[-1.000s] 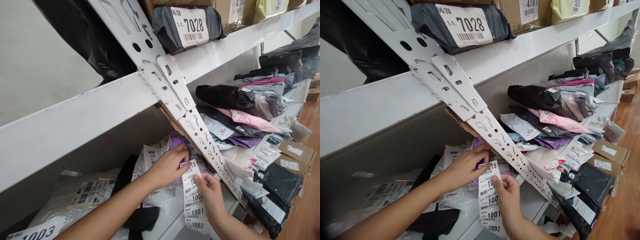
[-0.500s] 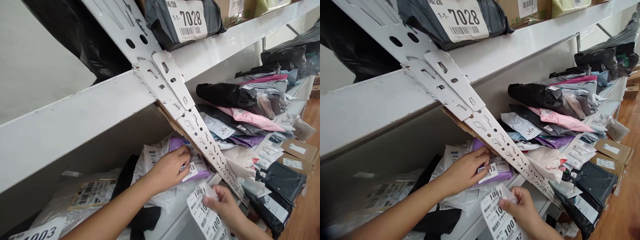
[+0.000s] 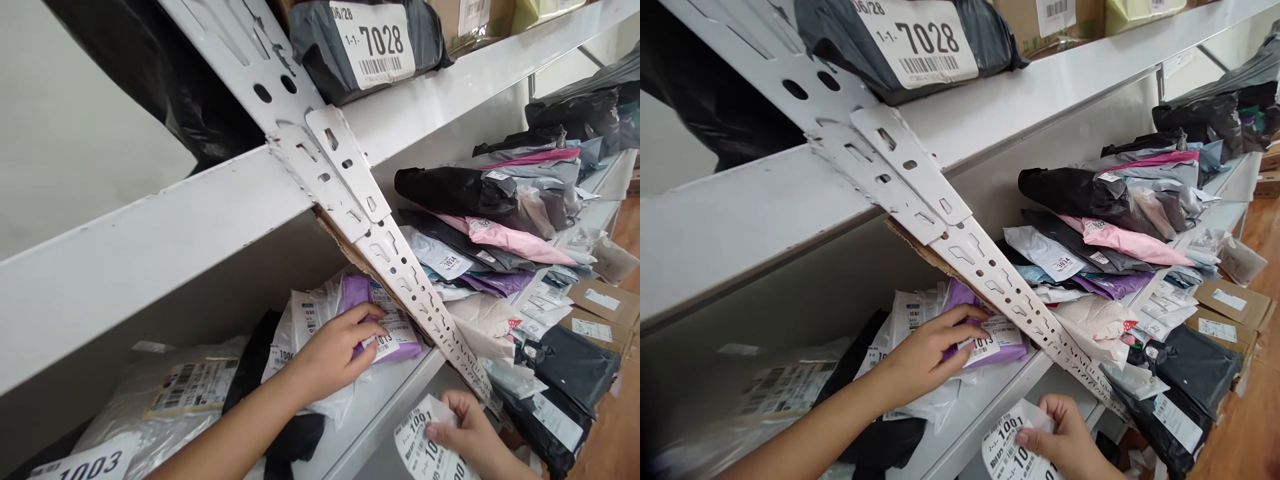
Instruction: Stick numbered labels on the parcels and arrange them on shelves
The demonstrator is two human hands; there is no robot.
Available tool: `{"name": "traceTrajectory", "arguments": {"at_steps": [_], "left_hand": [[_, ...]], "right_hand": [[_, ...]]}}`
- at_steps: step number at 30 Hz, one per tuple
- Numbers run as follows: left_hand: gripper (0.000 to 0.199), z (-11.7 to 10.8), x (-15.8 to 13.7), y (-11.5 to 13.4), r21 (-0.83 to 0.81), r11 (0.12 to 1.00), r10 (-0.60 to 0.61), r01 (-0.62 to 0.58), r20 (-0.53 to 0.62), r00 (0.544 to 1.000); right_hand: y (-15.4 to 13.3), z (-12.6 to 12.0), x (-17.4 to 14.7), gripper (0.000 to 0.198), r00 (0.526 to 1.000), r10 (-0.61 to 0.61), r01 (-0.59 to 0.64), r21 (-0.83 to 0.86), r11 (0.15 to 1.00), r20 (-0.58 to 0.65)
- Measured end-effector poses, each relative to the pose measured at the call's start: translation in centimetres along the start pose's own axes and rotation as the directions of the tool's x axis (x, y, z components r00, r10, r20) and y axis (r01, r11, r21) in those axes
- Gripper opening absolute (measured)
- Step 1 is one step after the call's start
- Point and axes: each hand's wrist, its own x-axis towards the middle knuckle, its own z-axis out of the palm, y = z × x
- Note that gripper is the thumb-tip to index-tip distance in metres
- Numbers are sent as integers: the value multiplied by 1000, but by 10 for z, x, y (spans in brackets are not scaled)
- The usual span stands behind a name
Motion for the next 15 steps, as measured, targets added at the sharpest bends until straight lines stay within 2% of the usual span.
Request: {"name": "traceTrajectory", "arguments": {"at_steps": [2,15], "left_hand": [[16,1,-2,3,15,999,-29,29,-4,1000],[25,0,0,11,37,996,-85,83,66,994]], "right_hand": [[1,0,1,68,1000,-3,3,0,1000,10],[15,-11,6,73,998,24,-22,-40,999,50]]}}
